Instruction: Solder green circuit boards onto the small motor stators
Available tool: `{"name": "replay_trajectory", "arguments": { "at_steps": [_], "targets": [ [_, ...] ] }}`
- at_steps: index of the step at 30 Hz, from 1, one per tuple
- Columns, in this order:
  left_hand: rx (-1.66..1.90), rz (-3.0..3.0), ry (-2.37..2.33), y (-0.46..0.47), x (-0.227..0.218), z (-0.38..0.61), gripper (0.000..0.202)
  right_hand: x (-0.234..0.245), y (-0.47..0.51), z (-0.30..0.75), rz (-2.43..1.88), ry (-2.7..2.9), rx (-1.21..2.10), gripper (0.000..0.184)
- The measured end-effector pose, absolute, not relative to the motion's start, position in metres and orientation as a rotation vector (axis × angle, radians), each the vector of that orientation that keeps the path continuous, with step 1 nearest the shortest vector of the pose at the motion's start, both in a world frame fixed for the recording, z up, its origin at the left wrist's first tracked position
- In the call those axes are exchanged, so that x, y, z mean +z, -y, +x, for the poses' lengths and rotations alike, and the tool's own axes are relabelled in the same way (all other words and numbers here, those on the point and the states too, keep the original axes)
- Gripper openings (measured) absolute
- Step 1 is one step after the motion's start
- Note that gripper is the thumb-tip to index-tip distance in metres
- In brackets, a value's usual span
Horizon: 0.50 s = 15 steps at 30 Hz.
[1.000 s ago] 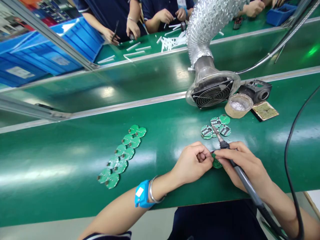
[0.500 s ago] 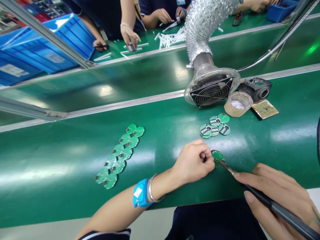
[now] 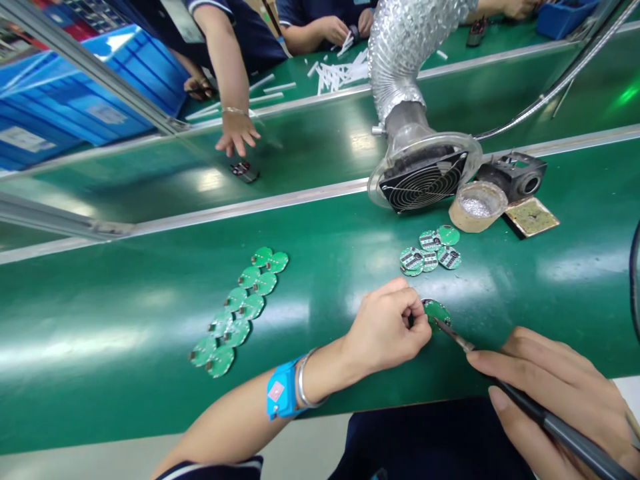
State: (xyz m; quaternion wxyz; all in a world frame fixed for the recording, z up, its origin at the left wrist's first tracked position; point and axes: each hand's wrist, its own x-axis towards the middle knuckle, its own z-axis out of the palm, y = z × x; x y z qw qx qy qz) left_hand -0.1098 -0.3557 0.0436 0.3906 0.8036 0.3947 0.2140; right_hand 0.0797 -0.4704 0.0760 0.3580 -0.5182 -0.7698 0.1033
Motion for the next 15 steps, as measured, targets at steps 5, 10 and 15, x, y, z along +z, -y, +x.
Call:
{"name": "replay_trajectory", "arguments": {
  "at_steps": [5,10,15],
  "targets": [
    [0.538,2.048,-0.981,0.354,0.046,-0.111,0.009,0.083,0.47,0.082,-1.383,1.852,0.328,0.028],
    [0.522,2.055,-0.982,0.352,0.045,-0.11,0.009,0.078,0.462,0.079,-1.291,1.735,0.294,0.037],
    [0.466,2.046,-0.952,0.354,0.052,-0.112,0.005,0.042,0.455,0.079,-1.259,1.571,0.154,0.052]
  ]
}}
